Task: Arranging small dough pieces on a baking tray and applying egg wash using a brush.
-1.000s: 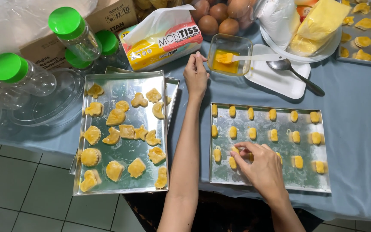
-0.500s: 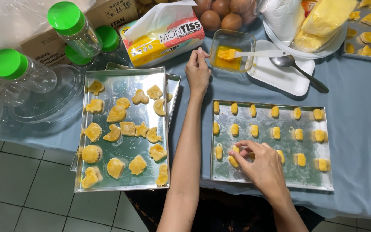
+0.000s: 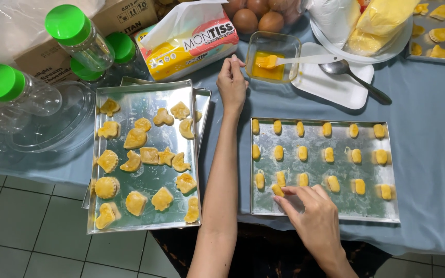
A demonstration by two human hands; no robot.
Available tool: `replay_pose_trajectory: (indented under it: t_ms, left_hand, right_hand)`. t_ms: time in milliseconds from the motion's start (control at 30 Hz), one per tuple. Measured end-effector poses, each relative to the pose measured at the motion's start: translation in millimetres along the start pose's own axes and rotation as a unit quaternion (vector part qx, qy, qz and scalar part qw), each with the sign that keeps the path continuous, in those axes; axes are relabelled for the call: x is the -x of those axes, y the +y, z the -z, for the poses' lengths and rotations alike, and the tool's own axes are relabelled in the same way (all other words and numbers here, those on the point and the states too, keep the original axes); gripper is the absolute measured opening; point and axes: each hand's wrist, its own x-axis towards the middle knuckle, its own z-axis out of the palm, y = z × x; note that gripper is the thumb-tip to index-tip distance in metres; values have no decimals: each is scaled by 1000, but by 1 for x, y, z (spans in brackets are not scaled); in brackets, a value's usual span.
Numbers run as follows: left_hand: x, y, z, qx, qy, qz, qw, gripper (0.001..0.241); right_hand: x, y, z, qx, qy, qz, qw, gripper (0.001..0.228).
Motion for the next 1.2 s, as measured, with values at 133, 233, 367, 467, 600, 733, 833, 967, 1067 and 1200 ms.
replay_pose_trajectory:
  t_ms: [133, 233, 367, 467, 600, 733, 833, 967, 1067, 1200]
  left_hand:
    - [-1, 2, 0, 0, -5, -1, 1000, 37]
    - [0, 1, 0, -10, -2, 5, 1000, 37]
    - [0, 2, 0, -1, -3, 4, 1000, 36]
    - [0, 2, 0, -5, -6, 1, 1000, 36]
    - [0, 2, 0, -9, -5, -2, 1000, 38]
    - [-1, 0, 1, -8, -9, -9, 1000, 36]
    - [-1, 0, 1, -3, -6, 1, 1000, 36]
    - [-1, 0, 1, 2, -6, 1, 1000, 36]
    - [-2, -1, 1, 2, -6, 2, 1000, 35]
    - [-1, 0, 1, 19, -13, 6, 1000, 34]
  right_hand:
    - [0, 0, -1, -38, 7, 11, 999, 20]
    - [1, 3, 1, -51, 9, 17, 999, 15]
    - [0, 4, 5, -86, -7, -1, 996, 15]
    - [2, 2, 3, -78, 0, -9, 997, 21]
    - [3, 1, -1, -51, 9, -8, 999, 25]
    - [4, 3, -4, -59, 16, -4, 998, 21]
    - [5, 4, -5, -44, 20, 11, 999, 17]
    - [7, 7, -3, -48, 14, 7, 999, 17]
    - [10, 12, 5, -68, 1, -7, 998, 18]
    - [14, 27, 32, -109, -46, -100, 988, 27]
